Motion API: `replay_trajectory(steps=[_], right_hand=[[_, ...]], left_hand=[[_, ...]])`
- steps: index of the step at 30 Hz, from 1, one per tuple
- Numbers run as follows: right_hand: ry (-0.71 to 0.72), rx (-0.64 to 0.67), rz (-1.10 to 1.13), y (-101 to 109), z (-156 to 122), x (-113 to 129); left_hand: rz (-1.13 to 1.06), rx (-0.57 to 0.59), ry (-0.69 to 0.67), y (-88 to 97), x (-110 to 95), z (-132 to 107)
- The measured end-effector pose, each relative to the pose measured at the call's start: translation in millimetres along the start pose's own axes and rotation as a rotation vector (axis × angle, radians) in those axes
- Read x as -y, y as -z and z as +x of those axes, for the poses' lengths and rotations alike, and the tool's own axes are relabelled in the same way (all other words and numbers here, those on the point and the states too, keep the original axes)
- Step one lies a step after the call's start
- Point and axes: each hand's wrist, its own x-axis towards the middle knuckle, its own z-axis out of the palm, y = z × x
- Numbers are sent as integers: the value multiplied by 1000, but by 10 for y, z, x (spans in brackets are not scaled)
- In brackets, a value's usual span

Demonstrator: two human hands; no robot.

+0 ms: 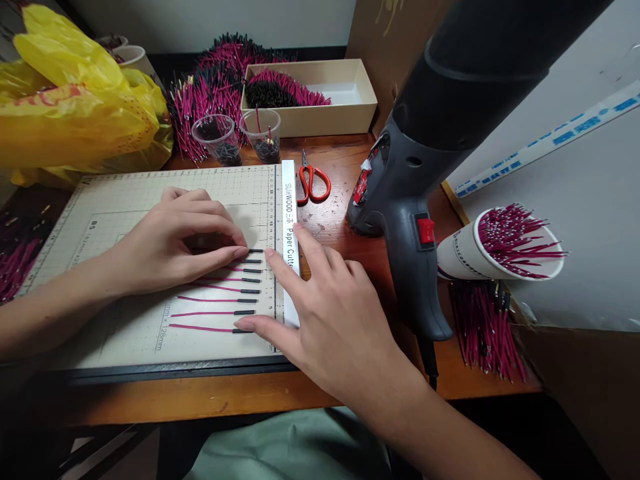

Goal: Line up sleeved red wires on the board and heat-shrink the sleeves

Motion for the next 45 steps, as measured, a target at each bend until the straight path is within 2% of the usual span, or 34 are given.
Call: replay_trajectory(steps=[25, 32, 38, 45], right_hand=[[-1, 0, 1, -14, 14, 11], [0, 13, 39, -5, -11, -2], [8, 7, 66, 20, -40, -2], [2, 19, 71, 28, -59, 15]], left_hand=[[-2, 8, 9, 1, -12, -1], [15, -69, 1, 66, -31, -32], [-11, -6, -42, 49, -6, -47], [-23, 38, -26, 26, -7, -27]])
